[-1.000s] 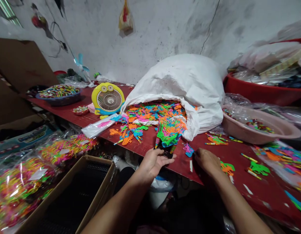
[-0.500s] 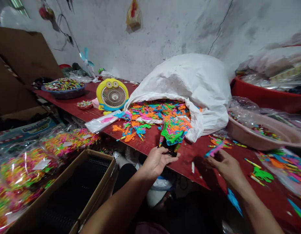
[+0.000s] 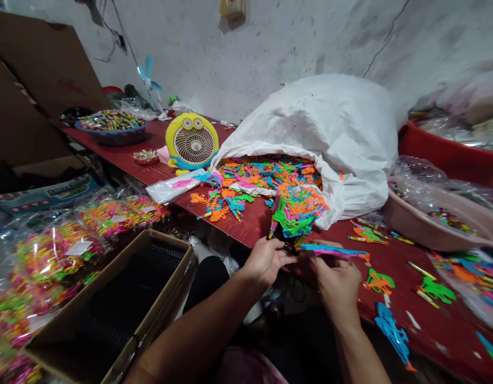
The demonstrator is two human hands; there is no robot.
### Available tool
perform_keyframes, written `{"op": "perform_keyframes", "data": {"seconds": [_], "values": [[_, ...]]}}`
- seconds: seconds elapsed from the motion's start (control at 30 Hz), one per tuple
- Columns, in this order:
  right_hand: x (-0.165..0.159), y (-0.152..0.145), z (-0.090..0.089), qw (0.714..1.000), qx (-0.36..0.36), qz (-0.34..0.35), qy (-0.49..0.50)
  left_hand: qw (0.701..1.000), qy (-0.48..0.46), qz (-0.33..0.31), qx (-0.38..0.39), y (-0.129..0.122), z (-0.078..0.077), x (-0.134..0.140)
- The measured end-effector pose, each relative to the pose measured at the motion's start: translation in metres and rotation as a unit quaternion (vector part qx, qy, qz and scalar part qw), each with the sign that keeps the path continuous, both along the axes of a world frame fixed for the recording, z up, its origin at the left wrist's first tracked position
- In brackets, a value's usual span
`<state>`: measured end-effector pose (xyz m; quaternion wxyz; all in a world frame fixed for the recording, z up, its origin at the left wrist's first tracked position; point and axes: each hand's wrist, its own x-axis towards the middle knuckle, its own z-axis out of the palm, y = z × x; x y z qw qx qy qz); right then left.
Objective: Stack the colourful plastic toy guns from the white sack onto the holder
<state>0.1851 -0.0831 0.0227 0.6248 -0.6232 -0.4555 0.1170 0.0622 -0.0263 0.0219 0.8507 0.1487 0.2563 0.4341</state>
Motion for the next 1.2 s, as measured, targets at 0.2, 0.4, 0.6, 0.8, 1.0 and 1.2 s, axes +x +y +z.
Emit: {"op": "perform_keyframes", "data": {"seconds": [0.2, 0.4, 0.6, 0.8, 1.0, 1.2], "values": [[-0.006, -0.001, -0.002, 0.995, -0.008, -0.002, -0.101, 1.000, 0.003, 0.005, 0.011, -0.003, -0.003, 0.001], [-0.009, -0.008, 0.002, 0.966, -0.048, -0.035, -0.252, 1.000, 0.003, 0.014, 0.018, -0.007, -0.005, 0.003], [-0.005, -0.010, 0.003, 0.926, -0.075, -0.012, -0.371, 0.999, -0.002, 0.024, 0.042, -0.012, -0.006, 0.006], [-0.006, -0.015, 0.003, 0.856, -0.177, -0.067, -0.482, 0.998, 0.016, 0.039, 0.045, -0.023, -0.012, 0.013], [-0.023, -0.020, 0.001, 0.817, -0.313, -0.083, -0.477, 0.997, 0.031, 0.054, 0.045, -0.032, -0.024, 0.019], [-0.012, -0.021, -0.012, 0.828, -0.341, -0.083, -0.437, 0.996, 0.066, 0.003, 0.053, -0.030, -0.039, 0.025]]}}
